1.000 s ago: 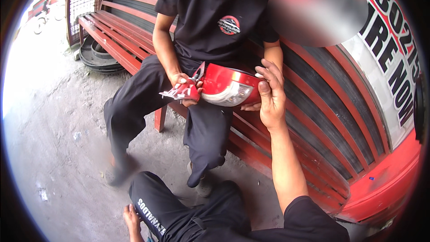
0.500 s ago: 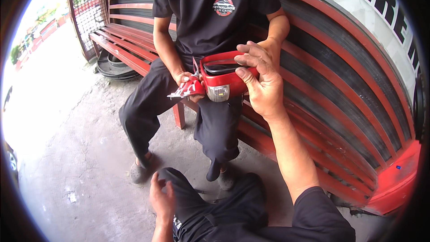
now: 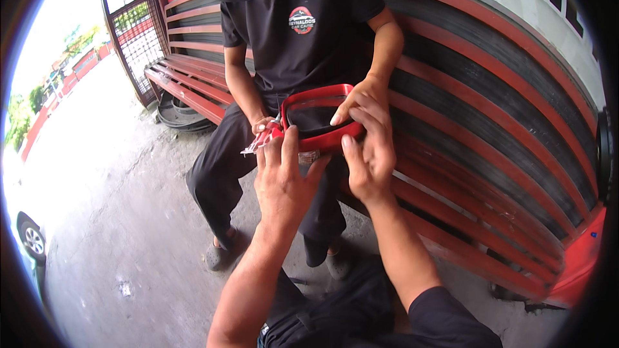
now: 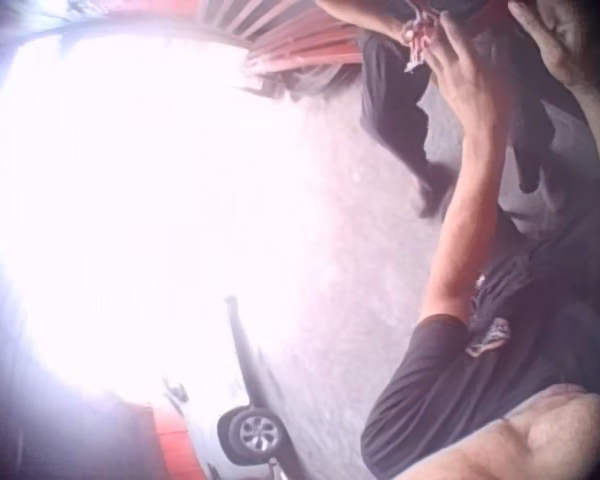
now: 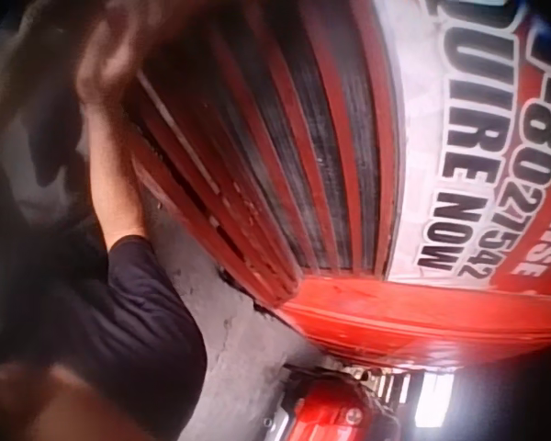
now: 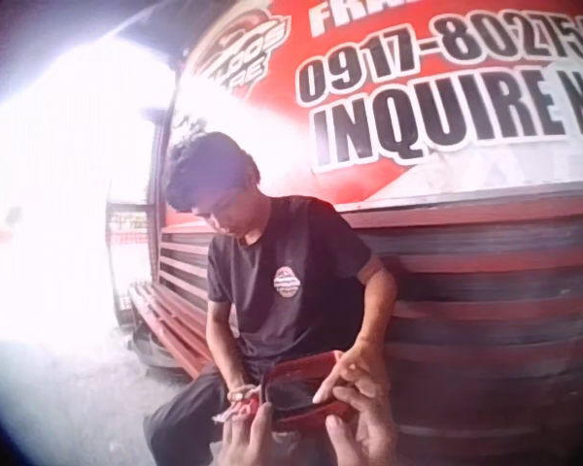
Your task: The person assembles a red car side mirror by inserting the internal mechanism, fitting the mirror glass, and securing the housing. The person then walks to a covered area and picks up a cloth.
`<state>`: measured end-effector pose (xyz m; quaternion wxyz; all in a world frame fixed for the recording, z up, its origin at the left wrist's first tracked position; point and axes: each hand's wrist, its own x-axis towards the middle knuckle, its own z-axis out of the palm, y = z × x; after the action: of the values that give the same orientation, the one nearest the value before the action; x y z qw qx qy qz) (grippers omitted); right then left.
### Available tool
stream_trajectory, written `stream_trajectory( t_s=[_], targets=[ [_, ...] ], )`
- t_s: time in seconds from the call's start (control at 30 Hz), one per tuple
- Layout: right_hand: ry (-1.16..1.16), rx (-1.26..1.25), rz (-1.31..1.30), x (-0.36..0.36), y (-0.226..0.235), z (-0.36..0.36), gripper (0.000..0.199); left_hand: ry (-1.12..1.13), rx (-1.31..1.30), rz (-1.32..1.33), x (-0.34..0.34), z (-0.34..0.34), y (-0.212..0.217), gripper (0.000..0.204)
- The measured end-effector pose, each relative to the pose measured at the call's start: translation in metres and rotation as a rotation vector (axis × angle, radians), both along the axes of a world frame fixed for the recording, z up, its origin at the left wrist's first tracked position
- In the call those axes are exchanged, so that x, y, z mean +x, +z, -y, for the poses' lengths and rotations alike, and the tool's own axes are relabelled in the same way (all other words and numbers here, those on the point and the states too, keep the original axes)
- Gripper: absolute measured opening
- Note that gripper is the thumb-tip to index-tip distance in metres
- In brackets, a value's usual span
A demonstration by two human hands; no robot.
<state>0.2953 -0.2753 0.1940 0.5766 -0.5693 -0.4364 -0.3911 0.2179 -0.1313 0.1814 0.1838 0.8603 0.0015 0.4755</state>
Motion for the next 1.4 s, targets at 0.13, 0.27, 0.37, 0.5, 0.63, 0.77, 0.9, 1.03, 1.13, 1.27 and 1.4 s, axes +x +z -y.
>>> stream_trajectory(
  t_s=[0.13, 0.27, 0.37, 0.5, 0.63, 0.77, 0.9, 1.03, 1.13, 1.27, 1.4],
  targets=[
    [-0.361, -0.068, -0.24, -0.06, -0.039, 0.004, 0.036, 0.006, 0.047, 0.058, 0.001, -0.007, -0.004, 0.075],
    [-0.522, -0.3, -0.169, -0.05, -0.053, 0.004, 0.05, -0.032, 0.038, 0.022, 0.003, -0.008, -0.009, 0.076],
    [-0.556, -0.42, -0.139, -0.044, -0.039, 0.01, 0.059, -0.026, 0.053, 0.025, 0.002, -0.011, -0.012, 0.077],
    [-0.512, -0.553, 0.055, -0.021, -0.035, 0.03, 0.066, -0.049, 0.006, 0.023, 0.004, -0.01, -0.016, 0.079],
    [-0.531, -0.586, 0.231, -0.008, -0.023, 0.03, 0.059, -0.048, -0.038, -0.003, 0.005, -0.011, -0.017, 0.08],
    [-0.576, -0.704, 0.236, -0.017, -0.009, 0.026, 0.055, -0.021, -0.033, 0.04, 0.006, -0.021, -0.02, 0.078],
    [-0.613, -0.772, 0.264, -0.021, 0.0, 0.021, 0.055, -0.04, -0.081, 0.034, 0.0, -0.027, -0.017, 0.078],
    [-0.524, -0.744, 0.173, -0.01, 0.014, 0.032, 0.064, -0.009, -0.074, 0.048, 0.001, -0.034, -0.011, 0.074],
    [-0.382, -0.702, -0.057, 0.005, 0.033, 0.043, 0.065, -0.01, -0.125, 0.045, 0.003, -0.034, -0.008, 0.072],
    [-0.248, -0.752, -0.206, 0.031, 0.051, 0.051, 0.058, 0.006, -0.212, 0.023, 0.002, -0.038, -0.006, 0.073],
    [-0.177, -0.804, -0.142, 0.024, 0.071, 0.041, 0.056, -0.018, -0.285, -0.022, 0.004, -0.041, -0.006, 0.081]
  ],
)
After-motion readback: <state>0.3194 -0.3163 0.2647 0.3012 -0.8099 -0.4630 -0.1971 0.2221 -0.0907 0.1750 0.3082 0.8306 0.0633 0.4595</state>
